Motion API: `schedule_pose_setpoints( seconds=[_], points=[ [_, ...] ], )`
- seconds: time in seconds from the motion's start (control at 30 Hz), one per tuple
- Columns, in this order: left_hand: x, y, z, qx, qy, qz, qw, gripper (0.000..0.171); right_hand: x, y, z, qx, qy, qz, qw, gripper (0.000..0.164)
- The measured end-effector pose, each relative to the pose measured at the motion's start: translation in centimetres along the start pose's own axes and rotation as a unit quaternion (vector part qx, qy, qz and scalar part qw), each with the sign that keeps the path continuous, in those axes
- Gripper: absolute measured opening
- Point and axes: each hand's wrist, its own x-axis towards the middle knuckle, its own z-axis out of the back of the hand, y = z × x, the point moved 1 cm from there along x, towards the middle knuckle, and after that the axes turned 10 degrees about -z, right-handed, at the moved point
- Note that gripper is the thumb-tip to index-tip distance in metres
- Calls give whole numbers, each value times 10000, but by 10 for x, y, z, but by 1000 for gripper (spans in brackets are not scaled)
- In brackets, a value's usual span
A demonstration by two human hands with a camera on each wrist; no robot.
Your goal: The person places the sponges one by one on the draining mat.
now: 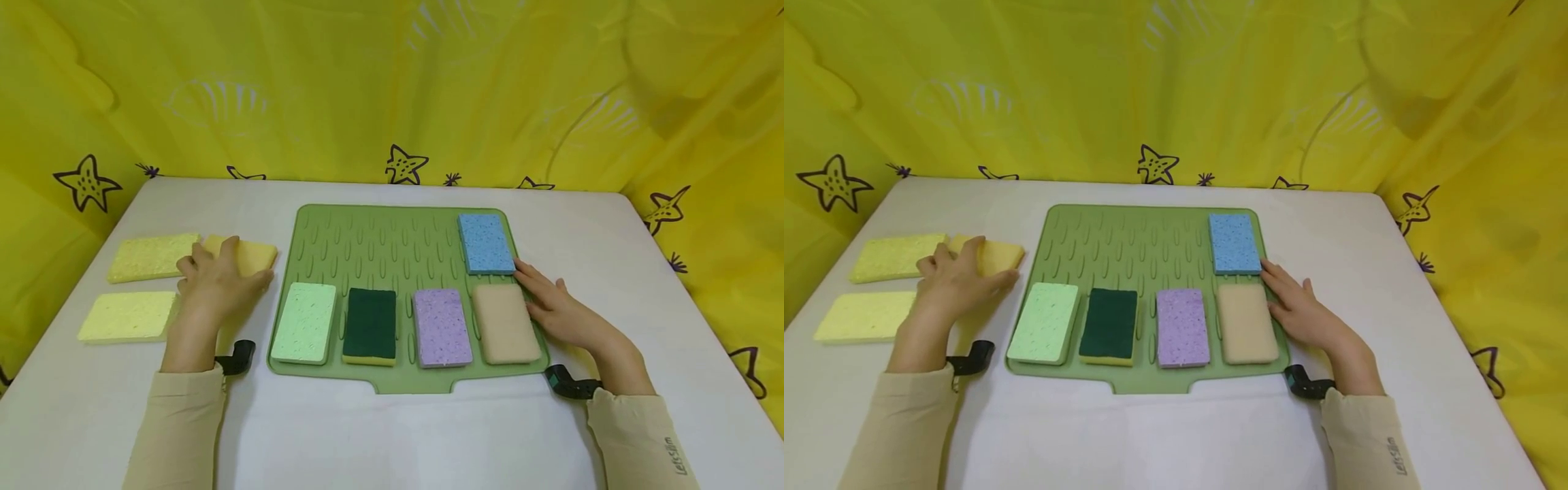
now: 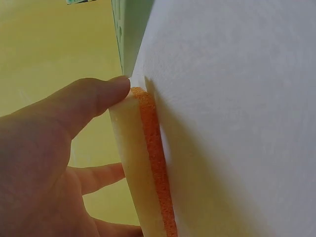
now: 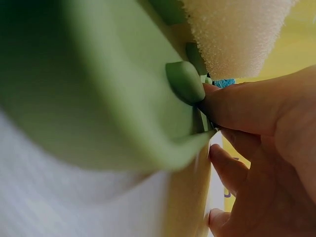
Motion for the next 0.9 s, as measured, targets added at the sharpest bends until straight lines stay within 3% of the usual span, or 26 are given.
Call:
schedule_pose_setpoints(
  seconds=[0.37,0.7,0.9],
  points=[
    [-1,4,2,126,168,52,9998,95,2,-1,0,21,-33,54,10000,57],
    [4,1,0,138,295,-70,9994,90,0,-4,0,76,-62,114,9999,56],
    [3,0,1,109,50,-125,9999,79,2,-4,-1,95,-59,160,9998,57]
  ],
)
